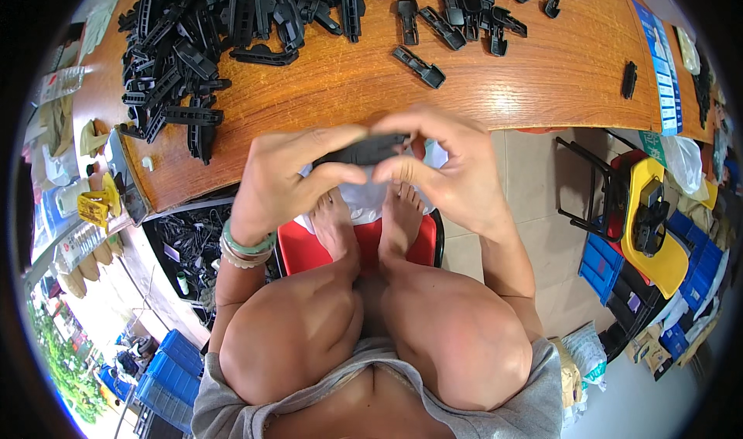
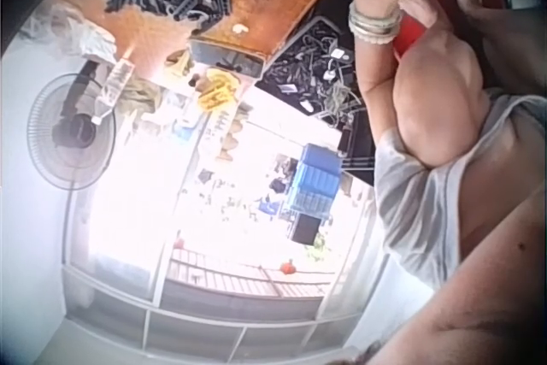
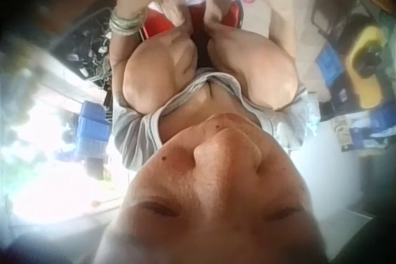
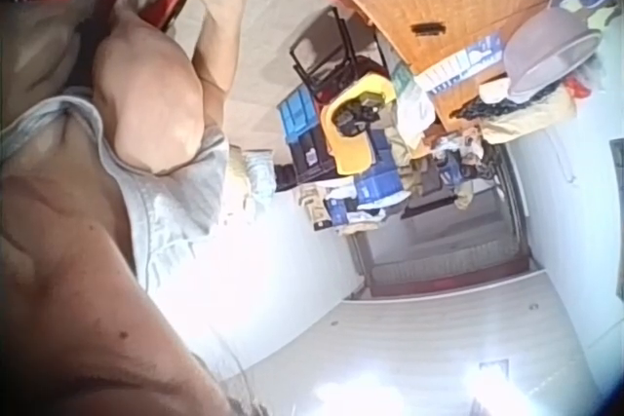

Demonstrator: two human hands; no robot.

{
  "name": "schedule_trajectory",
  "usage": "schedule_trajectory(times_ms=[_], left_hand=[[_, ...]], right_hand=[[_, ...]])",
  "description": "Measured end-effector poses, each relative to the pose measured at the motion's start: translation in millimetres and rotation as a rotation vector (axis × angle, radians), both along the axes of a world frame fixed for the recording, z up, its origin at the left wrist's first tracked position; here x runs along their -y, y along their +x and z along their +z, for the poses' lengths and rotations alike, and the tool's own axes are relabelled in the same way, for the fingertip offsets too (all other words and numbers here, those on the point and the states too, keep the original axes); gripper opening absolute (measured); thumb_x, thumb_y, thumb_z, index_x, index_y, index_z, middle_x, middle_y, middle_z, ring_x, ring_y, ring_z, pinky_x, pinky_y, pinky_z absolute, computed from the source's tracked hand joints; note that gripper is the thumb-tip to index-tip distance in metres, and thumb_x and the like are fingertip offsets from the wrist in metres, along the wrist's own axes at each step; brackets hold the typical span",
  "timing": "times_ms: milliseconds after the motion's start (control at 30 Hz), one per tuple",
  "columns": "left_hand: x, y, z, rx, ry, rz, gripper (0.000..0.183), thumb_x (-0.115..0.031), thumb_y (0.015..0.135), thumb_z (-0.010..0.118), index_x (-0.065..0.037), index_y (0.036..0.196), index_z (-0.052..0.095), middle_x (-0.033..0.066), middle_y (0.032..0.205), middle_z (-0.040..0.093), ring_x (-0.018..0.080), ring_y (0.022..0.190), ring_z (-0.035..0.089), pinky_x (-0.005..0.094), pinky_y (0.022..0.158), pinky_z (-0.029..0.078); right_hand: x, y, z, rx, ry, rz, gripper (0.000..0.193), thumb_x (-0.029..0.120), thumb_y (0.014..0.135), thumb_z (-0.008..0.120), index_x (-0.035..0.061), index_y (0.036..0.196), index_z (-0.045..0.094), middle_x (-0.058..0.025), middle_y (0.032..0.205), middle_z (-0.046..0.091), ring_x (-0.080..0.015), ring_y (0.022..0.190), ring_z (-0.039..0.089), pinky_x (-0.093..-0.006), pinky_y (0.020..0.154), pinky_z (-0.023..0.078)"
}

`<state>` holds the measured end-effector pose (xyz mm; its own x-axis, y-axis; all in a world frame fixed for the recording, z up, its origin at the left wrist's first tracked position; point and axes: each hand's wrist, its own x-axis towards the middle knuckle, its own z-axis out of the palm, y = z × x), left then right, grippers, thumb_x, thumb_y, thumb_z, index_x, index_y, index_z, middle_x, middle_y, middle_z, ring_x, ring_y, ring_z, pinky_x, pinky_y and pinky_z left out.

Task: The person repeatedly picks up plastic components from a table, assembles them together by hand, and drops the assembled pieces into a bag.

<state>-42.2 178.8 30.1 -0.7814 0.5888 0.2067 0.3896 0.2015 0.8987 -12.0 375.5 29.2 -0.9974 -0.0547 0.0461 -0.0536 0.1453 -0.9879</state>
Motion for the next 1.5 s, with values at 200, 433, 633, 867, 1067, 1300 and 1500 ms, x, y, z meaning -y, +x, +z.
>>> schedule_trajectory(times_ms=[200, 433, 633, 867, 1067, 1300, 1500], left_hand=[[21, -38, -4, -0.514, -0.443, 0.534, 0.018, 0.002, 0.077, 0.058, 0.001, 0.095, 0.06, 0.0158, 0.094, 0.056, 0.0324, 0.08, 0.059, 0.0356, 0.065, 0.049], [22, -30, -14, -0.355, -0.331, 0.28, 0.021, 0.004, 0.072, 0.061, 0.005, 0.093, 0.058, 0.0164, 0.099, 0.054, 0.0304, 0.084, 0.057, 0.0353, 0.07, 0.049], [13, -15, -11, -0.24, -0.238, 0.485, 0.021, 0.002, 0.073, 0.066, 0.004, 0.091, 0.056, 0.0165, 0.098, 0.054, 0.0291, 0.078, 0.057, 0.0349, 0.067, 0.048], [11, -11, -13, -0.305, -0.119, 0.561, 0.016, 0.002, 0.079, 0.063, 0.002, 0.091, 0.052, 0.0109, 0.086, 0.059, 0.0216, 0.075, 0.059, 0.0299, 0.062, 0.047], [-3, -3, 23, 0.678, 0.303, 0.326, 0.016, -0.003, 0.088, 0.057, 0.004, 0.102, 0.055, 0.005, 0.079, 0.058, 0.0084, 0.067, 0.055, 0.0228, 0.058, 0.045], [-8, 6, 16, 0.079, 0.046, 0.161, 0.036, -0.007, 0.081, 0.064, 0.006, 0.113, 0.053, 0.0165, 0.077, 0.06, 0.0234, 0.06, 0.061, 0.0315, 0.054, 0.048], [-15, 13, 10, 0.03, -0.086, 0.262, 0.038, -0.012, 0.077, 0.07, 0.002, 0.108, 0.055, 0.0174, 0.073, 0.058, 0.0324, 0.062, 0.058, 0.0359, 0.053, 0.046]], right_hand=[[-3, -12, -10, -0.326, 0.412, 0.003, 0.019, 0.006, 0.071, 0.072, 0.0022, 0.088, 0.065, -0.0084, 0.08, 0.063, -0.0219, 0.067, 0.059, -0.0313, 0.059, 0.047], [-8, -56, -16, -0.407, 0.872, -0.044, 0.028, 0.01, 0.069, 0.073, 0.0034, 0.094, 0.062, -0.0093, 0.08, 0.059, -0.0317, 0.069, 0.058, -0.0366, 0.062, 0.047], [-1, -43, 8, -0.131, 0.511, -0.056, 0.031, 0.003, 0.076, 0.07, 0.0069, 0.106, 0.063, -0.0037, 0.085, 0.065, -0.0079, 0.061, 0.054, -0.0241, 0.051, 0.042], [3, -22, 20, -0.022, -0.048, 0.156, 0.019, -0.012, 0.075, 0.062, -0.0071, 0.093, 0.065, -0.0176, 0.09, 0.064, -0.0194, 0.079, 0.064, -0.0286, 0.072, 0.056], [9, -16, 16, -0.093, -0.082, 0.137, 0.016, -0.008, 0.072, 0.066, -0.0033, 0.087, 0.068, -0.0122, 0.084, 0.066, -0.0161, 0.068, 0.063, -0.0239, 0.061, 0.051], [11, -5, 11, -0.243, 0.063, -0.08, 0.017, -0.006, 0.069, 0.07, -0.0035, 0.085, 0.066, -0.0125, 0.076, 0.066, -0.0177, 0.063, 0.062, -0.0243, 0.055, 0.047], [4, -6, 0, -0.311, 0.096, -0.07, 0.021, -0.002, 0.069, 0.073, -0.0033, 0.089, 0.065, -0.0132, 0.081, 0.065, -0.0188, 0.069, 0.063, -0.0256, 0.059, 0.048]])
